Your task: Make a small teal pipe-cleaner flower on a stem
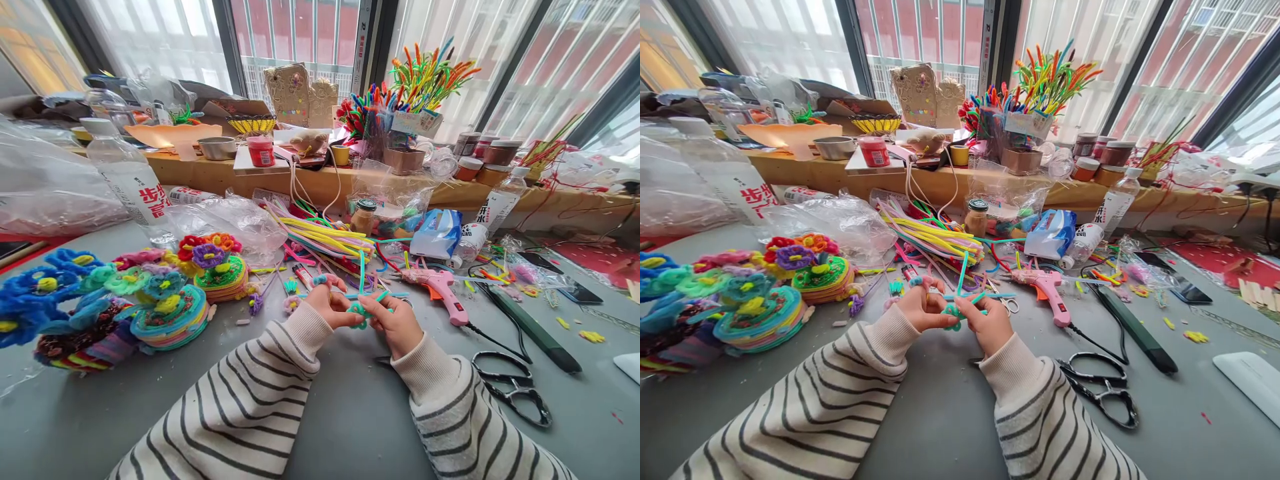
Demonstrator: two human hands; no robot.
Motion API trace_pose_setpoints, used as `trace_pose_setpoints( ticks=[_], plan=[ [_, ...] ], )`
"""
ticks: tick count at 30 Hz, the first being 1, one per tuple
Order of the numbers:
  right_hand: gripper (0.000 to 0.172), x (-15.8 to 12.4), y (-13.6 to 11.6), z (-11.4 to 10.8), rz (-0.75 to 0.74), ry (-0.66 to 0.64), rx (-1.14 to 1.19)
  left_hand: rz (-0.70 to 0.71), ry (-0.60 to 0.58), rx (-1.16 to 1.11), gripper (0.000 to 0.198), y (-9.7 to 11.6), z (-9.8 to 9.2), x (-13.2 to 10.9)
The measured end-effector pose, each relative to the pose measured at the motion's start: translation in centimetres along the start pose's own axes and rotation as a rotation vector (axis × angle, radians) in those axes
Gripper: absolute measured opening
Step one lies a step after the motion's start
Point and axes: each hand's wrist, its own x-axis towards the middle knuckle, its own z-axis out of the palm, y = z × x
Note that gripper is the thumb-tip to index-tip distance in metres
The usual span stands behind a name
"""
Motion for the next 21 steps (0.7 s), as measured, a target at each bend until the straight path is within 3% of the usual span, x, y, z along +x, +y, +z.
trace_pose_setpoints(
  ticks=[3, 15, 21],
  plan=[
    [0.025, -0.1, 0.1, 0.2, 0.105, -0.013, 0.130, 0.013, -0.021, -0.023, 0.052, 0.1, -0.1, -0.1],
    [0.021, 0.1, 0.4, -0.1, 0.001, -0.031, 0.094, -0.061, 0.079, -0.005, 0.052, 0.3, 0.3, 0.0],
    [0.024, 0.1, -0.5, -0.4, 0.013, 0.054, 0.064, -0.113, -0.030, 0.082, 0.051, 0.3, -0.2, 0.0]
  ],
)
